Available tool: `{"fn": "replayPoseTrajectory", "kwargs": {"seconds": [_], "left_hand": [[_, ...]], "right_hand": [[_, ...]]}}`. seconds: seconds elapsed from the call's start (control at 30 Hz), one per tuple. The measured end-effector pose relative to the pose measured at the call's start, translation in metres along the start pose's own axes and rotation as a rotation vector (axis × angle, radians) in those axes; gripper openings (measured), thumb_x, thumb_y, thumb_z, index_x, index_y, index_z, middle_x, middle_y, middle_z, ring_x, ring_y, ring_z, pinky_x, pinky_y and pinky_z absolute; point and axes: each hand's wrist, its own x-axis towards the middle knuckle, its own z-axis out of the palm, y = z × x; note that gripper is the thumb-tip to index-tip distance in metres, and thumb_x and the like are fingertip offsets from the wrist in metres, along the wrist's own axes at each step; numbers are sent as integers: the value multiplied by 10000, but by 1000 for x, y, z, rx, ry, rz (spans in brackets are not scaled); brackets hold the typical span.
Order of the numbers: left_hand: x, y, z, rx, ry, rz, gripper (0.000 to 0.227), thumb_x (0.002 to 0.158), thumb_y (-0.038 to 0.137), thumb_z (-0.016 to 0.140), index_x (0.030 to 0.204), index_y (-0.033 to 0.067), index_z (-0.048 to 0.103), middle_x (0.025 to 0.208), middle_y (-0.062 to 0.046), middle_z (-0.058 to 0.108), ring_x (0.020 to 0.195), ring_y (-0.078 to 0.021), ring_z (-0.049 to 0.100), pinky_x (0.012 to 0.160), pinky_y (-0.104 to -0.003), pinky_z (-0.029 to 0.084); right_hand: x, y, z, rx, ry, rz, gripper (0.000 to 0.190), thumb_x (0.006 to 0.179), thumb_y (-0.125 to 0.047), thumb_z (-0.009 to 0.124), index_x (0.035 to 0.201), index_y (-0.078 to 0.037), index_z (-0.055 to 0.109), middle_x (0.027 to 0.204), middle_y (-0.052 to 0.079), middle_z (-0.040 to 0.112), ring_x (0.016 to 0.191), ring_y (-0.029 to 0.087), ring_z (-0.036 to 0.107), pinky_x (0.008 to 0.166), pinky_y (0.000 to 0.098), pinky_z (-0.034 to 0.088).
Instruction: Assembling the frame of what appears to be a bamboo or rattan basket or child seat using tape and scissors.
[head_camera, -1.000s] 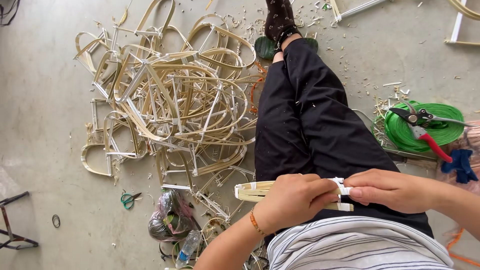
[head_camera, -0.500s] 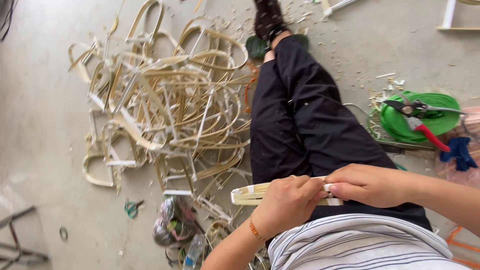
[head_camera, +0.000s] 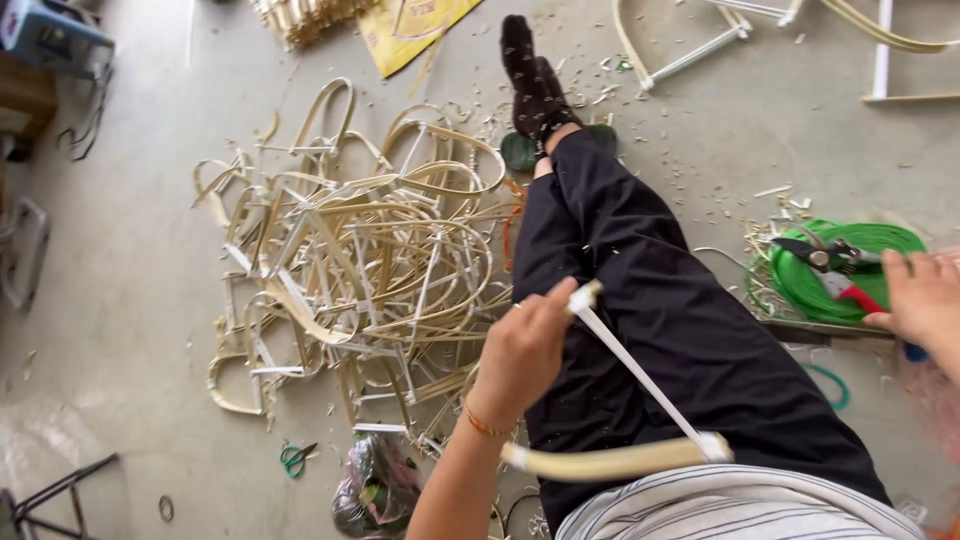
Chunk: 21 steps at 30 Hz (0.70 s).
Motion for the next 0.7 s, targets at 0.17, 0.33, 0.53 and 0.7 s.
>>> {"fn": "replayPoseTrajectory", "kwargs": {"seconds": [0.17,0.33,0.53,0.7], "left_hand": [[-9,-25,5,-499,85,-398,363,1080,68,528,1441,52,557,771,-29,589,663,-112,572,636,-273,508],[-35,-21,27,-1270,-105,-734,260,1125,169,502,1287,52,668,719,39,584,591,-33,522,548,-198,431],[-63,-14,43,-1556,-85,-776,261,1161,212,510,1248,12,655,865,-10,683,691,-30,566,610,-190,443],[-58,9,42,-1570,-92,-825,299,1118,194,486,1374,100,610,767,55,595,612,13,504,544,-157,406]], "right_hand": [[35,38,71,161,281,-52,1343,458,-477,961,1588,-54,370,1426,207,471,1334,364,481,1161,419,433],[68,63,141,798,384,-186,1096,460,-262,895,1408,7,417,1211,195,511,1113,316,547,1051,415,497],[55,48,120,1138,34,52,679,816,-286,822,1302,80,522,1035,281,591,829,348,567,804,485,481],[-63,-26,-60,1320,-650,144,666,860,-211,814,1412,-26,490,1119,267,620,814,390,692,773,562,557]]}}
